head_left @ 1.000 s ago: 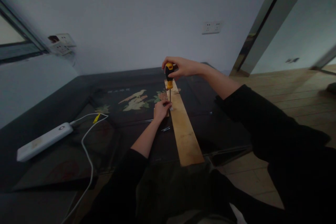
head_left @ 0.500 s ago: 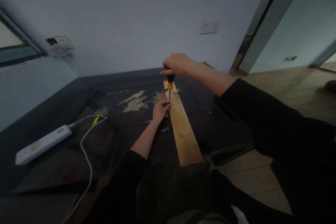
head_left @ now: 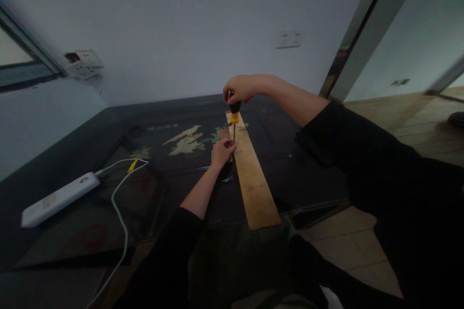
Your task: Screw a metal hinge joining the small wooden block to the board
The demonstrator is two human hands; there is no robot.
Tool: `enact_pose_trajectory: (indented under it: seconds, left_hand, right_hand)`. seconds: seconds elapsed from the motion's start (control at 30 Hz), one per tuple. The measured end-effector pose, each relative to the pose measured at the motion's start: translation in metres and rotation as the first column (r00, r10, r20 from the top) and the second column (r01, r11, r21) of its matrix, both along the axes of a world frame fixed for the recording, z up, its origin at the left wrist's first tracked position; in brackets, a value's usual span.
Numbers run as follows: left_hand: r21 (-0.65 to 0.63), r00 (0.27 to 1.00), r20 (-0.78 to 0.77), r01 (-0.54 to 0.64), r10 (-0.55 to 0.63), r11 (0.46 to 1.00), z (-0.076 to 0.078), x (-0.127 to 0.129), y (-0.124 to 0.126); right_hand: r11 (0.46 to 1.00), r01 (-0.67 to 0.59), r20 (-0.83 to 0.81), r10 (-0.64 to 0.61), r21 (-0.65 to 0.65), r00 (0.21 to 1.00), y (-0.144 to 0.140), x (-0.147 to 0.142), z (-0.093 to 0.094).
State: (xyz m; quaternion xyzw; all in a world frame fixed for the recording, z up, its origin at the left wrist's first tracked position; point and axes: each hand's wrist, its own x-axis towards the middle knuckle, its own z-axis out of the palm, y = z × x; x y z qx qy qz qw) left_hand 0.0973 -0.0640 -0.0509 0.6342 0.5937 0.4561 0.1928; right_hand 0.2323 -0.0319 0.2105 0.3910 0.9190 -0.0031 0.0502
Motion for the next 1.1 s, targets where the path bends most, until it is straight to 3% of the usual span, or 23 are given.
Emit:
enact_pose_trajectory:
  seconds: [0.1,0.2,0.27,0.37,0.5,0.57,0.63,0.73,0.83,0.9,1.1]
  left_hand:
    - [0.003,1.0,-0.003,-0.003,0.003,1.0,0.001,0.0,0.001]
    - [-0.007,1.0,0.008,0.0,0.0,1.0,0.002,0.0,0.001]
    - [-0.01,1.0,0.02,0.005,-0.005,1.0,0.002,0.0,0.001]
    - [0.0,1.0,0.023,0.006,-0.006,1.0,0.003,0.001,0.0]
    - [0.016,1.0,0.007,0.018,-0.018,1.0,0.003,0.002,-0.001]
    - [0.021,1.0,0.0,0.022,-0.022,1.0,0.004,0.002,-0.001]
    - [0.025,1.0,-0.01,0.022,-0.022,0.999,0.005,0.001,-0.002]
    - [0.026,1.0,-0.02,0.021,-0.021,0.999,0.004,0.001,-0.001]
    - [0.02,1.0,-0.027,0.017,-0.016,1.0,0.004,0.001,-0.001]
    - [0.016,0.999,-0.033,0.013,-0.012,1.0,0.004,0.001,-0.001]
    - [0.033,0.999,-0.028,0.027,-0.026,0.999,0.002,0.001,0.0]
  right_hand:
    - [0.963,0.102,-0.057,-0.091,0.248,0.994,-0.005,-0.008,-0.011]
    - [0.923,0.177,-0.1,-0.151,0.343,0.983,-0.009,-0.01,-0.019]
    - [0.939,0.166,-0.084,-0.147,0.3,0.986,-0.008,-0.008,-0.017]
    - [0.992,0.058,-0.016,-0.057,0.116,0.998,-0.004,-0.001,-0.006]
    - [0.996,-0.052,0.018,0.054,-0.07,0.998,0.003,0.005,0.007]
    - [0.998,-0.051,0.025,0.052,-0.043,0.998,0.004,0.003,0.007]
    - [0.997,-0.002,0.016,0.001,0.075,1.0,0.0,-0.001,0.002]
    - [0.947,0.125,-0.048,-0.116,0.296,0.992,-0.008,-0.008,-0.01]
    - [0.905,0.178,-0.107,-0.148,0.386,0.983,-0.014,-0.011,-0.017]
    - [0.919,0.167,-0.108,-0.137,0.357,0.985,-0.013,-0.009,-0.015]
    - [0.996,-0.025,0.038,0.022,0.083,0.999,-0.005,0.001,0.004]
